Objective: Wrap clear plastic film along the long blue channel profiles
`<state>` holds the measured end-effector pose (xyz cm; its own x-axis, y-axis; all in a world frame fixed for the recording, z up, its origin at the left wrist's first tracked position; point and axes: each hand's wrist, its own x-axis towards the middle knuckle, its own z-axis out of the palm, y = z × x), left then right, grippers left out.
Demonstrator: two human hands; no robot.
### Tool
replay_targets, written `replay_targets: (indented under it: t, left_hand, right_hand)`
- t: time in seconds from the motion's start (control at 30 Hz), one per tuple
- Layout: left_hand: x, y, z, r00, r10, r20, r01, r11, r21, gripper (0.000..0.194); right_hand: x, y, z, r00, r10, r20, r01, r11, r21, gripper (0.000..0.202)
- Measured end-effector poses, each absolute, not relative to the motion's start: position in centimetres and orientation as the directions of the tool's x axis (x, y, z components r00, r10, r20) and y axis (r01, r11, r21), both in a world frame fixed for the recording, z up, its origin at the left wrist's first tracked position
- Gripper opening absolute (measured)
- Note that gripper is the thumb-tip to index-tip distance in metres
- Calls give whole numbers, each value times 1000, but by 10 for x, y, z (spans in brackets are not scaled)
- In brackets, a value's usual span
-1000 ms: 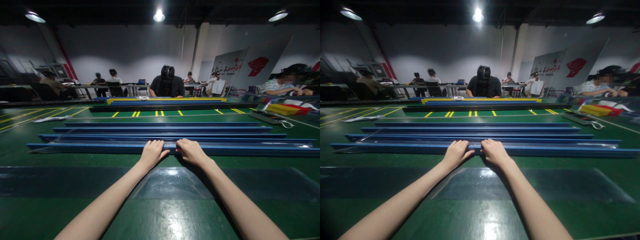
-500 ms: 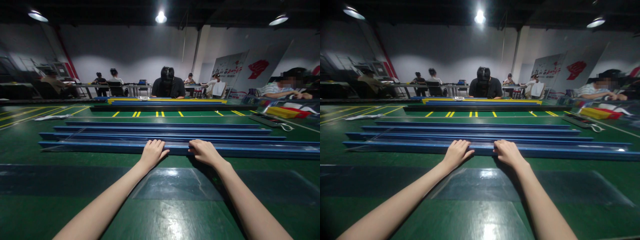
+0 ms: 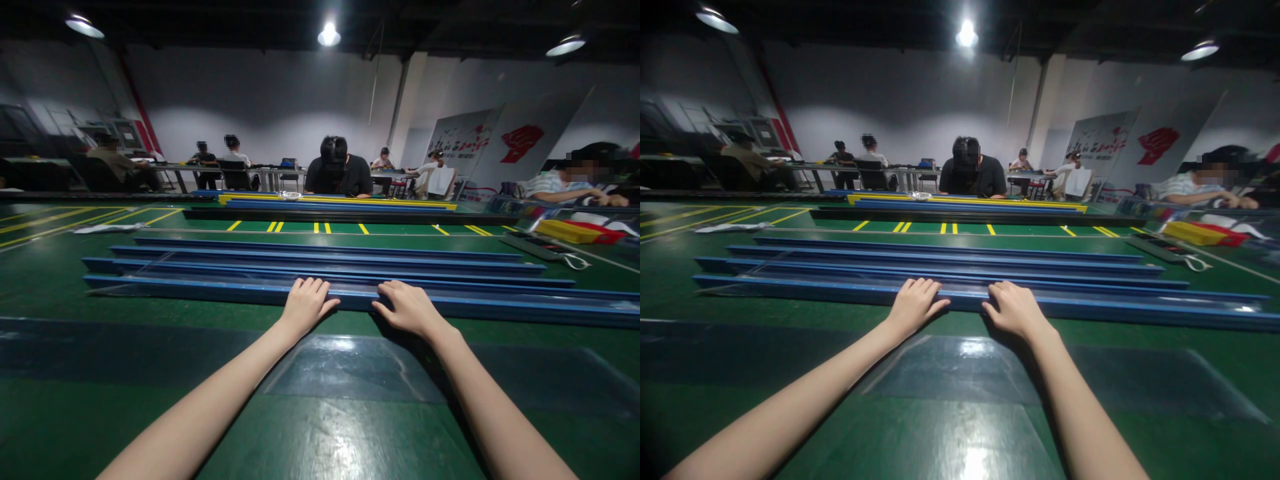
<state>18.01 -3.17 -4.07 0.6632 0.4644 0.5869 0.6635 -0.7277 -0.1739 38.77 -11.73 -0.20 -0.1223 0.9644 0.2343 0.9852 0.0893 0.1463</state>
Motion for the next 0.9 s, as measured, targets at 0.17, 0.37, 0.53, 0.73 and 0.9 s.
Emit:
replay_targets:
  t: [0.17, 0.37, 0.53, 0.73, 0.9]
  left_hand:
    - [181, -31, -41, 664, 468, 583, 666, -724, -178, 34]
    - [181, -31, -42, 664, 469, 583, 666, -724, -177, 35]
    - [181, -32, -41, 668, 474, 574, 665, -727, -173, 35]
    - [180, -30, -42, 681, 447, 580, 639, -750, -171, 33]
    - [180, -31, -42, 697, 414, 585, 613, -767, -188, 34]
  right_hand:
    - [374, -112, -10, -189, 938, 292, 972, 137, 190, 32]
    - [363, -104, -14, -229, 910, 347, 969, 181, 166, 24]
    - [364, -102, -9, -240, 925, 296, 966, 199, 162, 19]
    - [363, -103, -5, -231, 934, 273, 967, 189, 170, 16]
    - [367, -106, -3, -213, 939, 269, 972, 175, 159, 15]
